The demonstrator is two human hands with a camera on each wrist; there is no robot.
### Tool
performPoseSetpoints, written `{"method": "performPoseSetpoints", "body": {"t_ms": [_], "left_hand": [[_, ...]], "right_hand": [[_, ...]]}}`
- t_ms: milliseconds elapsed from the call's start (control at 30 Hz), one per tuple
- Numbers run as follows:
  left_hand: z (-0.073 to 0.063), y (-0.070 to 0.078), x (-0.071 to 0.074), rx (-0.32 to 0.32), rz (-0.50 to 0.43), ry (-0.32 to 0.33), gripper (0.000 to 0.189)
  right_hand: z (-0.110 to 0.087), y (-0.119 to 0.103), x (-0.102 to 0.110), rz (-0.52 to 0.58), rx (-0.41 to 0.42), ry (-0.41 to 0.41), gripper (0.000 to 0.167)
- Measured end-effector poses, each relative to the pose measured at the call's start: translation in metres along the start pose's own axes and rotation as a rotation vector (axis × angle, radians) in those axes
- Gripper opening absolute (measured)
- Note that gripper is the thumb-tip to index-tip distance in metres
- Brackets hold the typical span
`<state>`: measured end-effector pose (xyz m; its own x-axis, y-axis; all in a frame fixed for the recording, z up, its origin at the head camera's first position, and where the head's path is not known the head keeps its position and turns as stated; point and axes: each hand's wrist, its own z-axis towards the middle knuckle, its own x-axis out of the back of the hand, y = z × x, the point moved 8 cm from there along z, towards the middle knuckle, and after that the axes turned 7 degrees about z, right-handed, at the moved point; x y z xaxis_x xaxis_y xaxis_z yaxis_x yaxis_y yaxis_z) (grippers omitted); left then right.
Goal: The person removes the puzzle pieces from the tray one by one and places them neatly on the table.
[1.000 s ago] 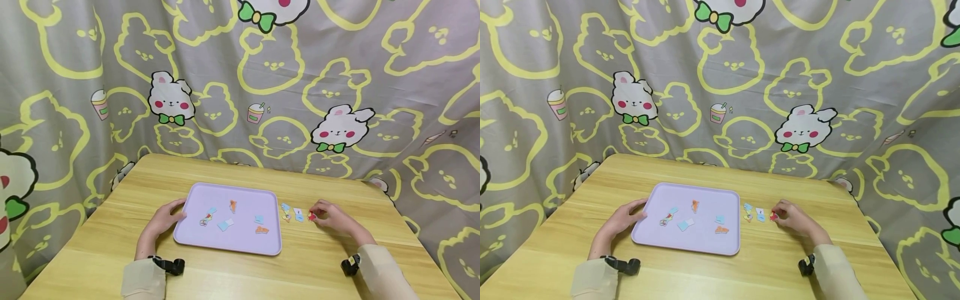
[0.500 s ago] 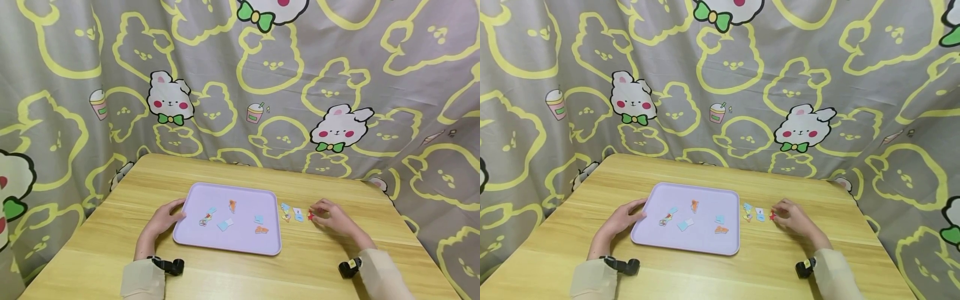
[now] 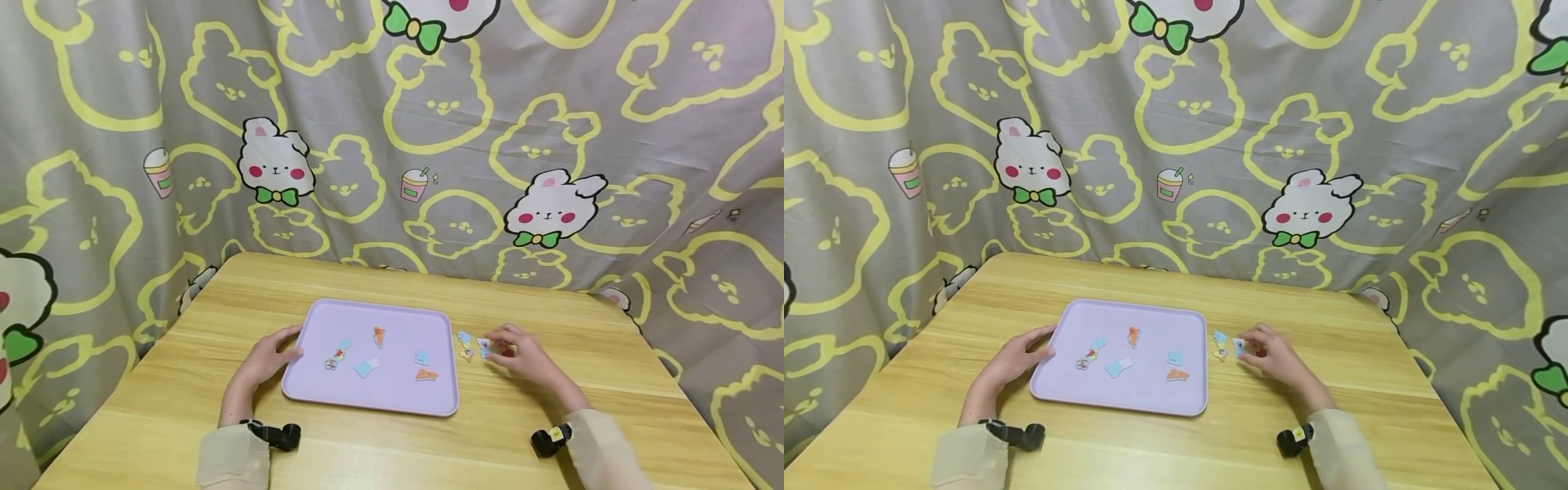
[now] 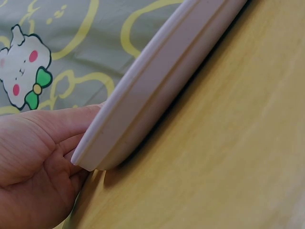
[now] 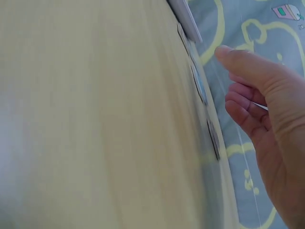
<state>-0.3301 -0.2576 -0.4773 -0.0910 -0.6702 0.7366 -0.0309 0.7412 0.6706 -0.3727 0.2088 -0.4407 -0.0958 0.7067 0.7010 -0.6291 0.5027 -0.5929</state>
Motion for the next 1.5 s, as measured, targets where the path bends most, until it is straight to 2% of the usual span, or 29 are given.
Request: {"method": "performPoseSetpoints", "body": {"t_ms": [633, 900, 1133, 1500], "left_hand": [[0.002, -0.001, 0.0, 0.013, -0.016, -0.002, 0.054], [0.003, -0.002, 0.0, 0.019, -0.035, -0.004, 0.055], [0.003, -0.004, 0.0, 0.021, -0.035, 0.003, 0.053], [0.002, -0.004, 0.001, 0.026, -0.035, -0.001, 0.053]], "right_hand": [[0.025, -0.032, -0.042, 0.04, 0.036, -0.069, 0.04], [0.034, -0.043, -0.057, 0.037, 0.089, -0.097, 0.04], [0.044, -0.05, -0.074, 0.043, 0.074, -0.194, 0.037], [0.053, -0.064, -0.092, -0.048, 0.121, -0.302, 0.031]]}}
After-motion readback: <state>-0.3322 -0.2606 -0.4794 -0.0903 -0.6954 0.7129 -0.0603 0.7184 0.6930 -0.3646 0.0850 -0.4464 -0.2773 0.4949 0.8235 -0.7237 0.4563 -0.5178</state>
